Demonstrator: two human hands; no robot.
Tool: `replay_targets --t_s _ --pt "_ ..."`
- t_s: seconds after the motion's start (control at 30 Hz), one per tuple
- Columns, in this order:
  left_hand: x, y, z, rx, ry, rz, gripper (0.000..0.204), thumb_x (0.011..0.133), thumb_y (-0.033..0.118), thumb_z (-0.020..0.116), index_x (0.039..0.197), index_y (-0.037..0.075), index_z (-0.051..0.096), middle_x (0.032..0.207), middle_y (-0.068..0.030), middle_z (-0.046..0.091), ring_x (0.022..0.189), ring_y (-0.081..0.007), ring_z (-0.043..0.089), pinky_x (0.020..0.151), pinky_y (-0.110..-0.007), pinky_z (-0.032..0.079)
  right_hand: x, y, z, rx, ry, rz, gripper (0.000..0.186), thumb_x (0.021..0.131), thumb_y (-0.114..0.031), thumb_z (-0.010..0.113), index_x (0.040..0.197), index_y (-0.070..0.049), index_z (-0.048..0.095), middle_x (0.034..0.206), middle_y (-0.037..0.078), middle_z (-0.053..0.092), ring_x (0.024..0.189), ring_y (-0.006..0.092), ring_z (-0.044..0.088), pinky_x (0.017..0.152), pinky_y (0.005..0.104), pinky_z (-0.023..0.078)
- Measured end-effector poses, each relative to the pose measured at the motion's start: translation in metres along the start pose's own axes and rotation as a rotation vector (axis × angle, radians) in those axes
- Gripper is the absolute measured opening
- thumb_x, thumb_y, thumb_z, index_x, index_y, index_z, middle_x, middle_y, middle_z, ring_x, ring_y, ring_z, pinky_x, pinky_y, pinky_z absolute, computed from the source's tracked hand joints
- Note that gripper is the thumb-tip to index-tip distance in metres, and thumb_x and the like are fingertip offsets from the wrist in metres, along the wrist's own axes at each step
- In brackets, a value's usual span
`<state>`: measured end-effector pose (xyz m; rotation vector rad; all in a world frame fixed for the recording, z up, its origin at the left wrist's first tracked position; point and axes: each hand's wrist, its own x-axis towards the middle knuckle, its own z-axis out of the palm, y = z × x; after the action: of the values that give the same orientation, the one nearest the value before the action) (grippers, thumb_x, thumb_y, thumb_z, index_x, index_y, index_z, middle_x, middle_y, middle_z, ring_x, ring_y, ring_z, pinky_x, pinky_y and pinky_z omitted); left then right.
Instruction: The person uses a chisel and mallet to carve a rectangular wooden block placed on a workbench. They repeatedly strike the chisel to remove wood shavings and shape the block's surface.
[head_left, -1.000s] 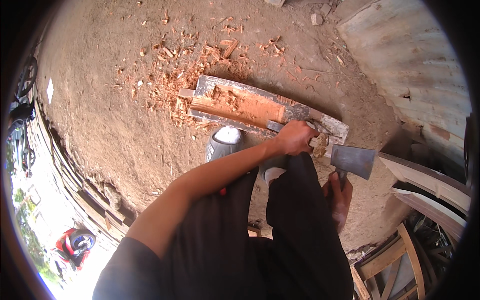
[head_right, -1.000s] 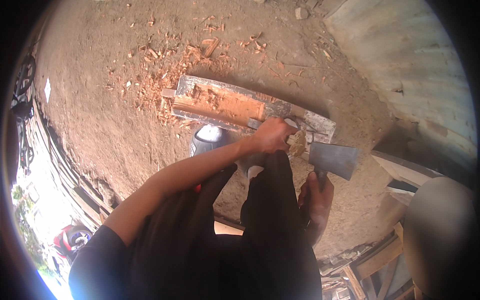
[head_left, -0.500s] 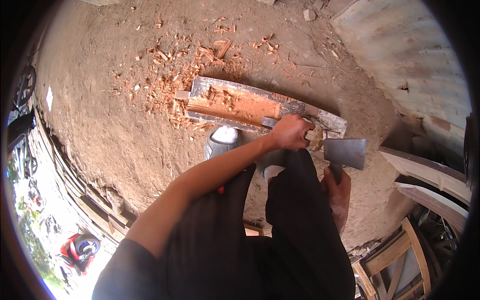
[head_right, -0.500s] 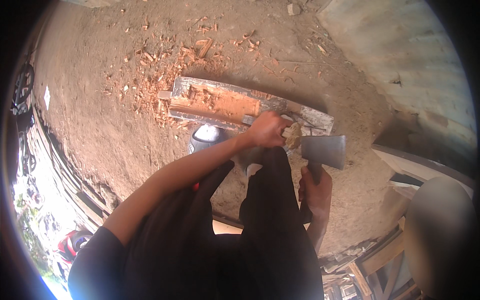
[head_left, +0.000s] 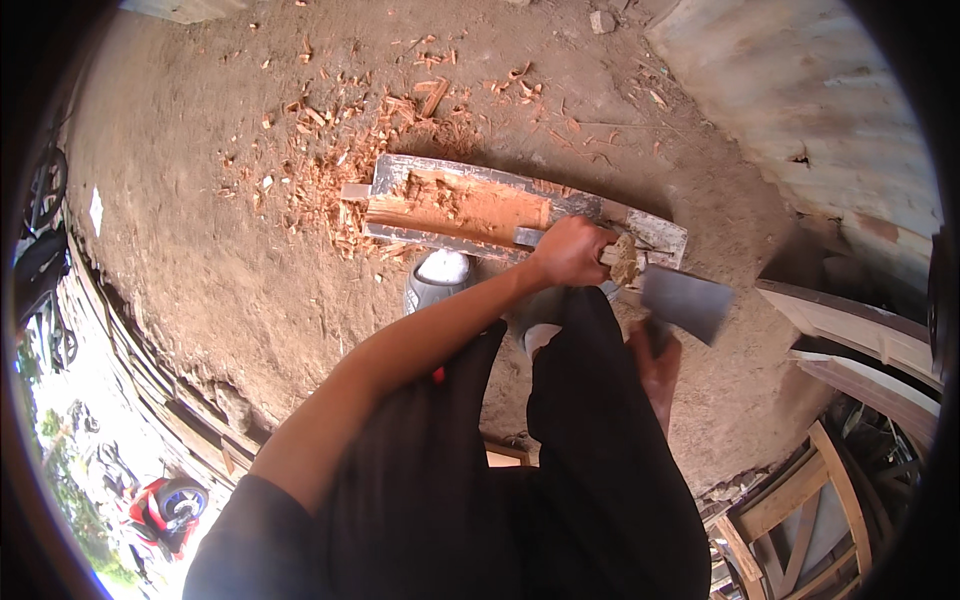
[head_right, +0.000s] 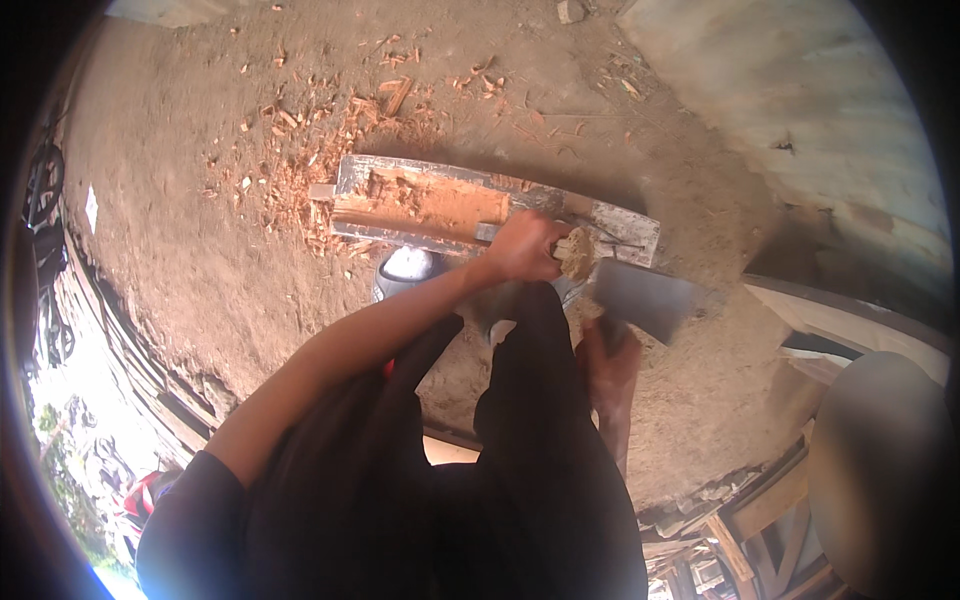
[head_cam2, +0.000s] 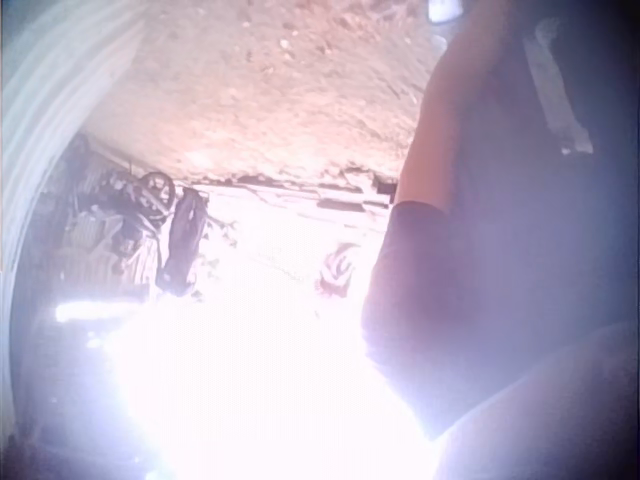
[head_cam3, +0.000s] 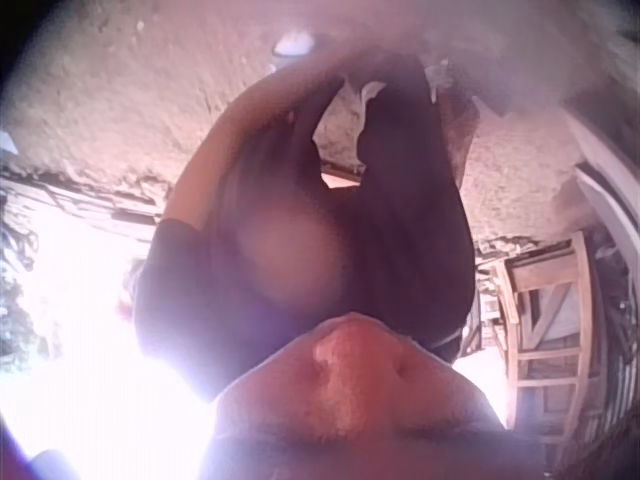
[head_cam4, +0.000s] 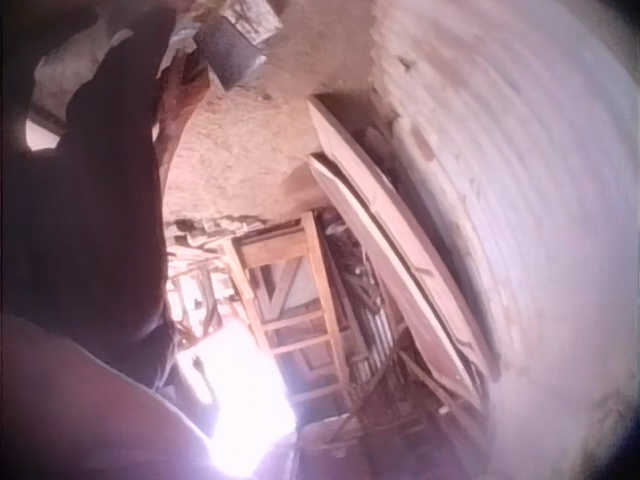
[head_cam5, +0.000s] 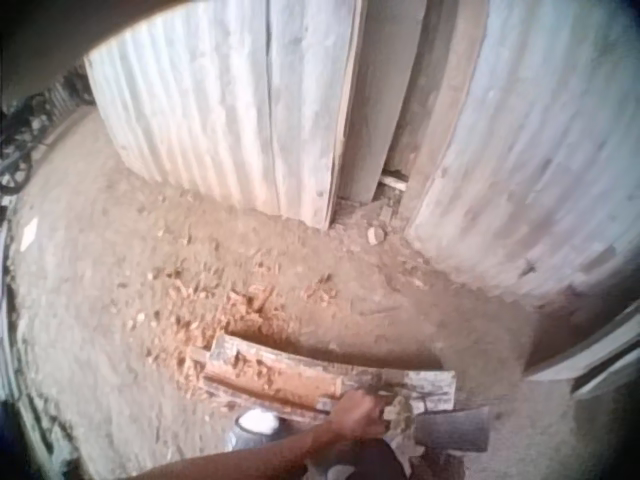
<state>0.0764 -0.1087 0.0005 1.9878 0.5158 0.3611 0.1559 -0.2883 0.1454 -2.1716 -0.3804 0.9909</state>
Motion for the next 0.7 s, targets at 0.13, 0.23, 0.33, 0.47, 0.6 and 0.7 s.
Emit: replay_targets --t_s 0.13,0.23,0.33,0.47,0.6,0.7 --pt "-0.010 -0.008 -0.006 0.101 -0.093 -0.005 0.025 0.061 0.023 0.075 0.079 0.009 0.066 0.066 -0.0177 0.065 0.071 -0.0400 0.068 0.065 -0.050 0.055 -0.004 -0.017 -0.012 0.036 -0.161 0.160 0.028 0.099 -0.028 0.067 0.092 -0.002 0.059 0.060 0.003 0.053 0.046 0.0131 0.052 0.040 0.0290 0.040" --pt "-0.010 -0.010 -0.006 0.101 -0.087 0.001 0.026 0.061 0.024 0.075 0.081 0.010 0.067 0.067 -0.0169 0.066 0.071 -0.0390 0.069 0.065 -0.050 0.055 0.003 -0.004 -0.017 0.233 -0.084 0.139 0.030 0.099 -0.028 0.067 0.095 -0.001 0.058 0.060 0.004 0.053 0.043 0.0144 0.052 0.039 0.0293 0.041" --pt "-0.009 -0.007 -0.006 0.108 -0.095 -0.005 0.025 0.062 0.025 0.075 0.081 0.010 0.068 0.068 -0.0168 0.066 0.071 -0.0388 0.069 0.064 -0.050 0.054 0.000 0.000 -0.011 0.361 -0.012 0.200 0.030 0.099 -0.029 0.067 0.096 -0.001 0.058 0.060 0.004 0.053 0.042 0.0150 0.052 0.039 0.0294 0.041" --pt "-0.011 -0.008 -0.005 0.112 -0.051 0.003 0.024 0.062 0.025 0.075 0.080 0.011 0.068 0.068 -0.0164 0.066 0.070 -0.0391 0.069 0.063 -0.050 0.054 0.008 0.008 0.003 0.021 -0.092 0.025 0.030 0.099 -0.030 0.068 0.094 -0.002 0.059 0.063 0.004 0.054 0.046 0.0133 0.052 0.041 0.0293 0.041" --pt "-0.014 -0.014 -0.009 0.129 -0.062 -0.007 0.021 0.064 0.026 0.074 0.078 0.012 0.068 0.067 -0.0163 0.066 0.069 -0.0390 0.068 0.063 -0.049 0.054 0.000 -0.024 -0.004 0.032 -0.142 0.189 0.028 0.099 -0.028 0.069 0.097 -0.002 0.059 0.064 0.003 0.054 0.047 0.0126 0.052 0.041 0.0291 0.041" --pt "-0.012 -0.016 -0.009 0.062 0.049 -0.034 0.019 0.064 0.025 0.073 0.077 0.012 0.068 0.066 -0.0167 0.065 0.068 -0.0389 0.068 0.062 -0.048 0.054 -0.003 -0.033 -0.008 0.148 -0.102 0.162 0.028 0.099 -0.028 0.068 0.100 -0.002 0.059 0.064 0.004 0.054 0.046 0.0127 0.052 0.041 0.0286 0.040"
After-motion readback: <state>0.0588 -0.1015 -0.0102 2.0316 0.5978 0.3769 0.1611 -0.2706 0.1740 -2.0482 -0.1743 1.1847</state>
